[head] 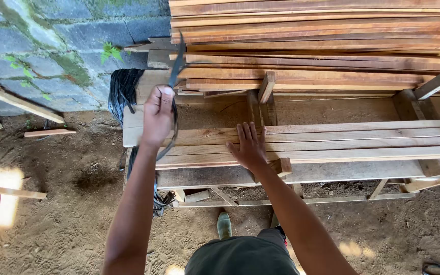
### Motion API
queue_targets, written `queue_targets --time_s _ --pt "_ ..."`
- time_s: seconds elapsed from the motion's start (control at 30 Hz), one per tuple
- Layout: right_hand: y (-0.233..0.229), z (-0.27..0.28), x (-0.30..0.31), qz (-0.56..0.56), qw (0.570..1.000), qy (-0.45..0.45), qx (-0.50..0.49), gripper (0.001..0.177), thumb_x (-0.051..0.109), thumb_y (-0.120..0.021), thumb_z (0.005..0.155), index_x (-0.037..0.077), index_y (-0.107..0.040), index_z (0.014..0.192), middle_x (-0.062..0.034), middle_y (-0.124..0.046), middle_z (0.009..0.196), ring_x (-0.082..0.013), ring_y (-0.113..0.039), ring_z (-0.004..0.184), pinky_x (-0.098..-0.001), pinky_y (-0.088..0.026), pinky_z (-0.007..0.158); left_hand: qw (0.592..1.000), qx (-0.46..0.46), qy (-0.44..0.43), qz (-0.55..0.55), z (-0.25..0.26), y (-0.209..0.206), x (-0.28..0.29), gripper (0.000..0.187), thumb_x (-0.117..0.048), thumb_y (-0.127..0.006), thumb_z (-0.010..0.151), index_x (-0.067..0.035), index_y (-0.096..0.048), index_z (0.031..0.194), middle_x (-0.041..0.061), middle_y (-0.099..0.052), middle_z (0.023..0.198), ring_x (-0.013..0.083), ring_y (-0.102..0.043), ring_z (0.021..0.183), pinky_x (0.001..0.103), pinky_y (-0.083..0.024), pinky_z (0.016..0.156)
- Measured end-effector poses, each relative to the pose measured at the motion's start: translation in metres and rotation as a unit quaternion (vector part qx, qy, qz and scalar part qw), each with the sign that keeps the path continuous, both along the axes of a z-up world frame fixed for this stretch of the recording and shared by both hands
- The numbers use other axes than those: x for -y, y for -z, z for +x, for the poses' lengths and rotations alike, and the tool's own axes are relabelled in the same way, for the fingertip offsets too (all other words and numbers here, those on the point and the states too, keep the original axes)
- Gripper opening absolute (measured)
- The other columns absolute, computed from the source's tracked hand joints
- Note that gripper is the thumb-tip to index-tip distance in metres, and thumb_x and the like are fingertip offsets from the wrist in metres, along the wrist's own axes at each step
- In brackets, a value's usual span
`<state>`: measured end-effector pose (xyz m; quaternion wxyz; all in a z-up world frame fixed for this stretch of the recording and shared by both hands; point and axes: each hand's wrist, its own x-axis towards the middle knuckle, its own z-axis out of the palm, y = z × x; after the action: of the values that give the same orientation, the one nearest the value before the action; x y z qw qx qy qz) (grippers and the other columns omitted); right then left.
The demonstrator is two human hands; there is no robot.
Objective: The recorder is bundling several thin wooden slats together using black rubber straps on a workbench.
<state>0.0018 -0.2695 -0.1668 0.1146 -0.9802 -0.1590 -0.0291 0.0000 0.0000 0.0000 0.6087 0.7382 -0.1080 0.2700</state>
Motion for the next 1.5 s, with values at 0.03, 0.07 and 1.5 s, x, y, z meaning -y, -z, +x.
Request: queue_targets --time_s 0.03,0.07,1.5 --pt "0.000 0.000 0.001 0.001 1.000 0.002 0.003 0.077 0.062 -0.045 0.099 0.011 -0.040 0.157 -0.0179 -0.044 0.159 -0.0361 -0.031 0.154 -0.0700 -0.009 0.122 1.000 0.003 0.002 0.001 -0.001 0.003 0.004 0.022 -0.011 -0.044 0.115 -0.009 -0.057 0.096 -0.001 -0.045 0.083 0.0125 -0.045 0.079 0.033 -0.041 0.080" --pt "0.001 0.000 0.001 0.002 1.000 0.003 -0.005 0.078 0.064 -0.044 0.099 0.012 -0.040 0.156 -0.0173 -0.043 0.160 -0.0356 -0.030 0.154 -0.0695 -0.007 0.123 1.000 -0.016 0.007 -0.002 -0.001 0.005 0.007 0.022 -0.014 -0.046 0.115 -0.009 -0.057 0.097 -0.001 -0.045 0.083 0.0113 -0.045 0.080 0.033 -0.041 0.079" --pt "0.021 0.122 0.216 0.488 0.817 0.270 -0.146 0.026 0.027 -0.067 0.096 0.005 -0.069 0.110 -0.0053 -0.061 0.066 -0.0110 -0.056 0.052 -0.0270 -0.047 0.039 0.910 -0.392 0.115 -0.065 0.054 0.182 0.157 0.040 -0.035 -0.061 0.106 0.002 -0.056 0.119 0.022 -0.075 0.095 0.0185 -0.075 0.071 0.032 -0.068 0.066"
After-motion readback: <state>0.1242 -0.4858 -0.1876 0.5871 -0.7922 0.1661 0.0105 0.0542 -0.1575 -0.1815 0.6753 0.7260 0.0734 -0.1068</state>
